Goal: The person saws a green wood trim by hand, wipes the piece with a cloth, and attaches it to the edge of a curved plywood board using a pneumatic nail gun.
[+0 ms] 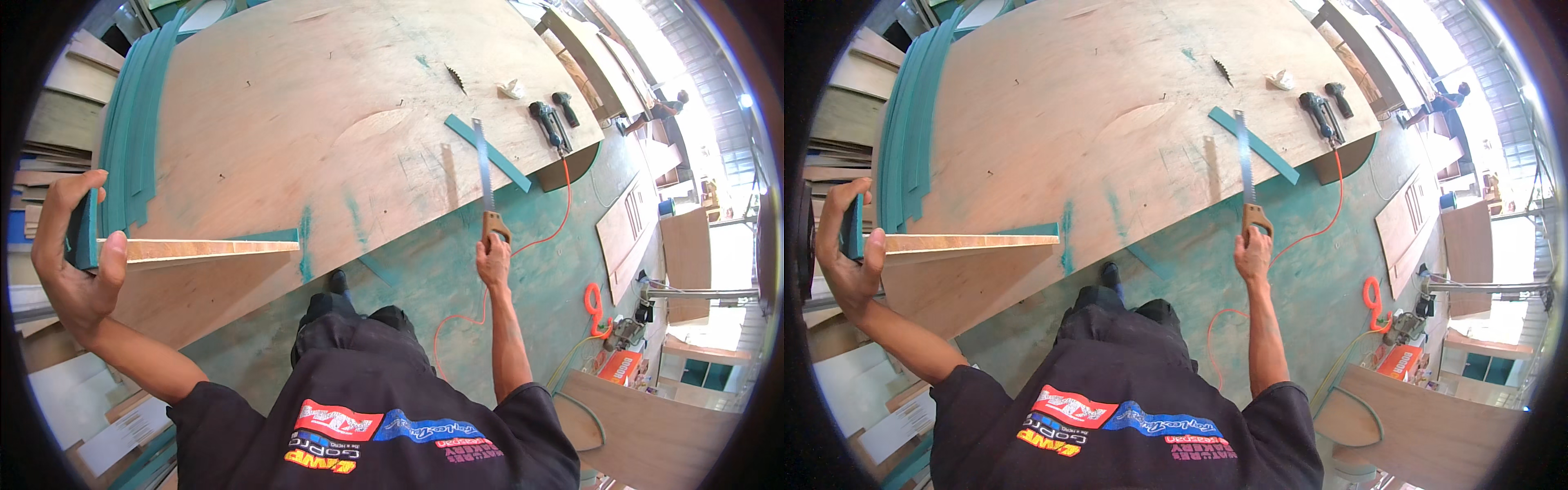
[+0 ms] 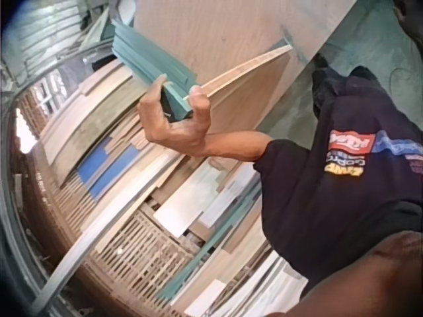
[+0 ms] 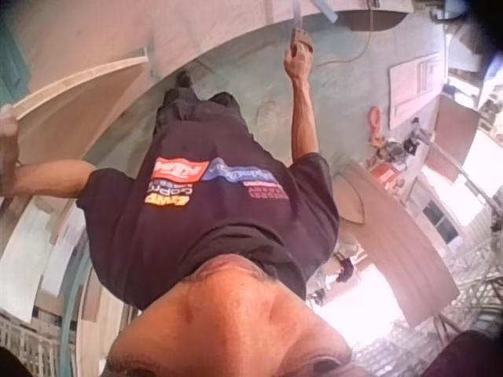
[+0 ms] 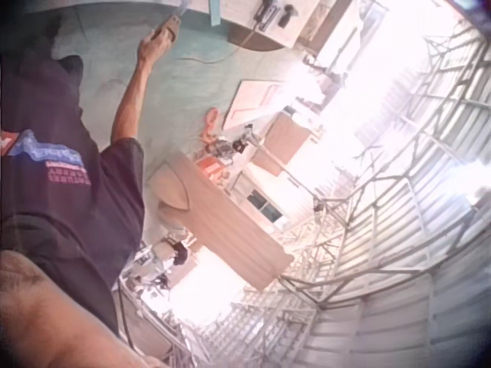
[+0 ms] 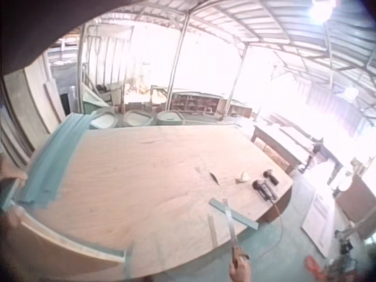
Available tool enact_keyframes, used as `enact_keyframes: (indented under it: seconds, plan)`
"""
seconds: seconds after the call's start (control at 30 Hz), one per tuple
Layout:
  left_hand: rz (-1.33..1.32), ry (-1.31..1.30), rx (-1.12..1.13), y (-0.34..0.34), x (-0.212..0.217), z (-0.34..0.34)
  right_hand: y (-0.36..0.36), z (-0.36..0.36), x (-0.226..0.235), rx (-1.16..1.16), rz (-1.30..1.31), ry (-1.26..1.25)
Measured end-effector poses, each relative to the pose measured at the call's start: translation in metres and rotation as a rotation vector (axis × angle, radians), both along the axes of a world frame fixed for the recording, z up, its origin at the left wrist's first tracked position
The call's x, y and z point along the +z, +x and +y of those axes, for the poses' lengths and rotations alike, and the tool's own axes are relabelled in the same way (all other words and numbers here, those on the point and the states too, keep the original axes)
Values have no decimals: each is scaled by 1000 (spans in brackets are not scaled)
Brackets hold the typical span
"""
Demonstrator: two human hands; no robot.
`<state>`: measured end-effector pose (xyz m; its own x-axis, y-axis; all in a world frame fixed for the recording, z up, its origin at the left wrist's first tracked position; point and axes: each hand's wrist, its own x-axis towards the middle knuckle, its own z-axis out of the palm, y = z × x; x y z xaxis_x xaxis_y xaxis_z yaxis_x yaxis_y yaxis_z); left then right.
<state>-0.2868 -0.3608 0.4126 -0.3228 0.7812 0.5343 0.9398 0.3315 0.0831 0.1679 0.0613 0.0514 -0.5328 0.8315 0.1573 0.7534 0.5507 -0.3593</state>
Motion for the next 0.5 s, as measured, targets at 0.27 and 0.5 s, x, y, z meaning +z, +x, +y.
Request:
enact_keyframes:
  seconds: [0.27, 0.5]
  plan:
    - [114, 128, 177, -21, -12, 14, 26, 169, 0, -59, -138, 121]
    - [31, 249, 388, 18, -23, 26, 2, 319, -44, 35, -282, 151]
